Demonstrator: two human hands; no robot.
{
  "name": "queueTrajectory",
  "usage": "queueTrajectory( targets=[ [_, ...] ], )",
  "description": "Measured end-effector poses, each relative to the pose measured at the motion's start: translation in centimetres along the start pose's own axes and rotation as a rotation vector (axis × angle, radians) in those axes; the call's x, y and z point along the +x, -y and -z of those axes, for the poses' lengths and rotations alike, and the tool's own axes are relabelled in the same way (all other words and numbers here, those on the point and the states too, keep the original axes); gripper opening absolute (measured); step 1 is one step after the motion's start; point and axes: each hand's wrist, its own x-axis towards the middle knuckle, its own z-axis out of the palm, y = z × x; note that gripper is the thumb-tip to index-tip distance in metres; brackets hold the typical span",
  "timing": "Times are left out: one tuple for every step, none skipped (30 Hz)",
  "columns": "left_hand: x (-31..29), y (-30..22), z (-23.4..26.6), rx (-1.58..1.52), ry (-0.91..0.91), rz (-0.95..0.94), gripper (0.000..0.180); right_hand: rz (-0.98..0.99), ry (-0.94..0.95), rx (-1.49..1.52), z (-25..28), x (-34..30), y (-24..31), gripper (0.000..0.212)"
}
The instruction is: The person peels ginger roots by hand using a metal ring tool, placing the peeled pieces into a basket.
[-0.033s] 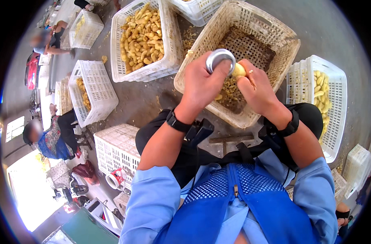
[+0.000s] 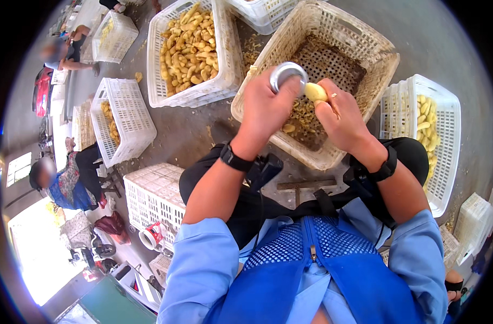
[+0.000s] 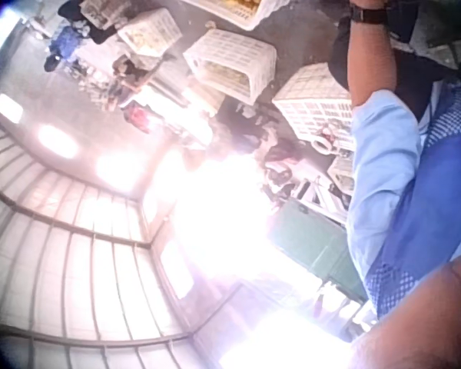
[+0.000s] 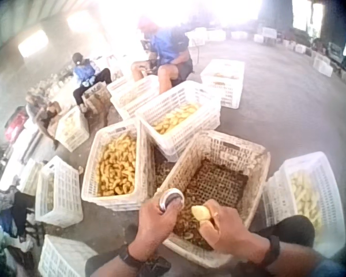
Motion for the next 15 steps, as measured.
queueTrajectory(
  targets=[
    [0.7,0.4,0.6,0.035,-0.043,0.032,0.016,0.031,-0.009,-0.039,-0.1,0.0,-0.1,0.02],
    [1.1,0.8,1.2,0.07,-0.086,0.064,0.016,0.062,-0.019,-0.077,-0.1,0.1,-0.1,0.021],
    [1.1,1.1,1.6,-0.006,-0.105,0.04,0.015,0.129,-0.03,-0.128,-0.1,0.2,0.1,0.022],
    [1.2,0.5,0.9,-0.102,-0.062,0.03,0.015,0.183,-0.061,-0.184,0.0,0.4,-0.1,0.022],
    [0.5,-0.8,0.1,-0.196,-0.03,0.031,0.014,0.238,-0.077,-0.235,-0.1,0.3,-0.2,0.023],
    [0.1,-1.4,-0.3,-0.291,0.001,0.032,0.014,0.251,-0.093,-0.248,-0.2,0.1,-0.4,0.024],
    [0.2,-0.9,-0.1,-0.217,-0.001,0.074,0.013,0.279,-0.097,-0.26,-0.4,0.1,-0.4,0.025],
    [0.7,0.0,0.5,-0.163,-0.033,0.103,0.014,0.31,-0.102,-0.272,-0.5,0.2,-0.3,0.025],
    [1.2,1.2,1.3,-0.109,-0.064,0.133,0.014,0.306,-0.095,-0.252,-0.6,0.2,-0.1,0.025],
    [1.7,0.9,1.8,-0.054,-0.085,0.161,0.015,0.297,-0.098,-0.233,-0.5,0.1,-0.1,0.024],
    [1.7,0.5,2.0,-0.046,-0.091,0.183,0.015,0.288,-0.102,-0.213,-0.4,0.2,-0.1,0.024],
    [1.5,0.1,1.9,-0.105,-0.103,0.127,0.015,0.275,-0.095,-0.194,-0.3,0.4,0.0,0.023],
    [1.1,-0.5,1.3,-0.168,-0.1,0.076,0.015,0.248,-0.095,-0.178,-0.2,0.4,-0.2,0.023],
    [0.4,-1.0,0.8,-0.23,-0.104,0.03,0.014,0.222,-0.087,-0.16,-0.3,0.3,-0.2,0.022],
    [-0.1,-1.3,0.4,-0.268,-0.046,0.019,0.015,0.211,-0.069,-0.169,-0.3,0.2,-0.1,0.021]
  ],
)
